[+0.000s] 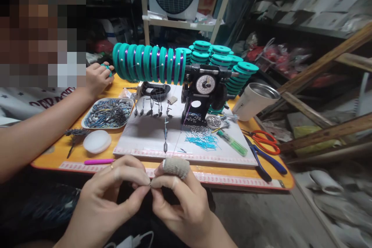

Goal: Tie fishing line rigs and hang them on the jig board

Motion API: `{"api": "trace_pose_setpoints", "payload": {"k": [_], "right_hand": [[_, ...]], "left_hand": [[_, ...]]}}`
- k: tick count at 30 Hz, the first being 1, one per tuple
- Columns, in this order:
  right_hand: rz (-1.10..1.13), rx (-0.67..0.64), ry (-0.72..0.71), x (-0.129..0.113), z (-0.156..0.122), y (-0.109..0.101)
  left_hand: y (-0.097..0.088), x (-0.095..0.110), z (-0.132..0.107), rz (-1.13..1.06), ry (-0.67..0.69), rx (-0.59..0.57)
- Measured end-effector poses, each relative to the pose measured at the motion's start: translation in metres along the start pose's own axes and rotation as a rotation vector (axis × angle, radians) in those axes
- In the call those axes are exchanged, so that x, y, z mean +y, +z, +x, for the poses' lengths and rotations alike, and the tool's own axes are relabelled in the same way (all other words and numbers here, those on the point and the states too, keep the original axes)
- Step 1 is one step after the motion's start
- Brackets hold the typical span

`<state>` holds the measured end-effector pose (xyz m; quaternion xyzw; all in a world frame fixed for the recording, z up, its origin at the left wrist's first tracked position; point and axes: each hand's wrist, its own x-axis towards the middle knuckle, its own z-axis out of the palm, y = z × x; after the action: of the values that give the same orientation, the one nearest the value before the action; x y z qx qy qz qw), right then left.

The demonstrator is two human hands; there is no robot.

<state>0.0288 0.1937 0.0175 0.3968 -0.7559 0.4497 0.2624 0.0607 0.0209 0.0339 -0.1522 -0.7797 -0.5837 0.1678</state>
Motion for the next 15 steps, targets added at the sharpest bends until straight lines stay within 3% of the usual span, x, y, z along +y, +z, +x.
{"api": "trace_pose_setpoints", "payload": {"k": [3, 6, 15], "right_hand": [[-0.010, 0.018, -0.008, -0.001, 0.001, 0.001], [-0.029, 0.036, -0.043, -0.002, 0.002, 0.001], [-0.164, 0.090, -0.110, -0.004, -0.002, 0.000]], "left_hand": [[-0.005, -0.005, 0.003, -0.300, -0.384, -0.120], [-0.007, -0.008, 0.009, -0.498, -0.606, -0.202], [0.001, -0.012, 0.021, -0.690, -0.753, -0.271]]}}
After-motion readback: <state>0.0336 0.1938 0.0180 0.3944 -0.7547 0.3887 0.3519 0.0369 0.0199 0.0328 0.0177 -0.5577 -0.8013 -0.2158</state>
